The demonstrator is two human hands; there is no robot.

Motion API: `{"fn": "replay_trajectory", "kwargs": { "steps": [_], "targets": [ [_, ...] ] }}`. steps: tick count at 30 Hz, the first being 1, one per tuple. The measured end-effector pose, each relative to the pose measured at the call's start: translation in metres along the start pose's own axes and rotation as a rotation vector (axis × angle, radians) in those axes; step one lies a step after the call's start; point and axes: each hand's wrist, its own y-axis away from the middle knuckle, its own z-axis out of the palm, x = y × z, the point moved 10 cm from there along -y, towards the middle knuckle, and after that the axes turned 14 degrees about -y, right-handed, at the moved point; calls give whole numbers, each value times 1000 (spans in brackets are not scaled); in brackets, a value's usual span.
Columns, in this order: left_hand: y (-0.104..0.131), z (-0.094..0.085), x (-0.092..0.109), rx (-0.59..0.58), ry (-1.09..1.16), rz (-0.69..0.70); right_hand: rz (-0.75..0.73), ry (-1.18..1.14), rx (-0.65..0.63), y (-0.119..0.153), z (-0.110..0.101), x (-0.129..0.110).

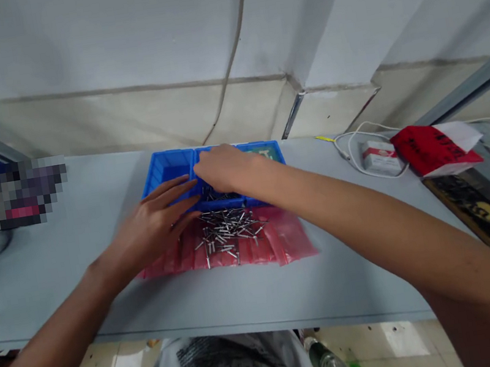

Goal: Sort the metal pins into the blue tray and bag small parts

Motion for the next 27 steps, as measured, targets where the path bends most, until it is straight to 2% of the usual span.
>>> {"fn": "replay_trajectory", "kwargs": {
  "steps": [2,5,11,15,23,27],
  "targets": [
    [-2,5,-3,0,25,22,21,5,-48,-1,13,-1],
    [-2,3,-5,48,57,33,7,-25,-110,1,25,1],
    [-2,3,-11,70,110,-14,39,-90,-53,0,21,19],
    [-2,5,-15,94,121,-38,44,-190,-134,-1,35,19],
    [-1,6,-18,104,149,-72,235,-394,-204,-6,43,20],
    [-1,6,-20,109,175,-88,310,-560,-242,-1,47,22]
  ]
}}
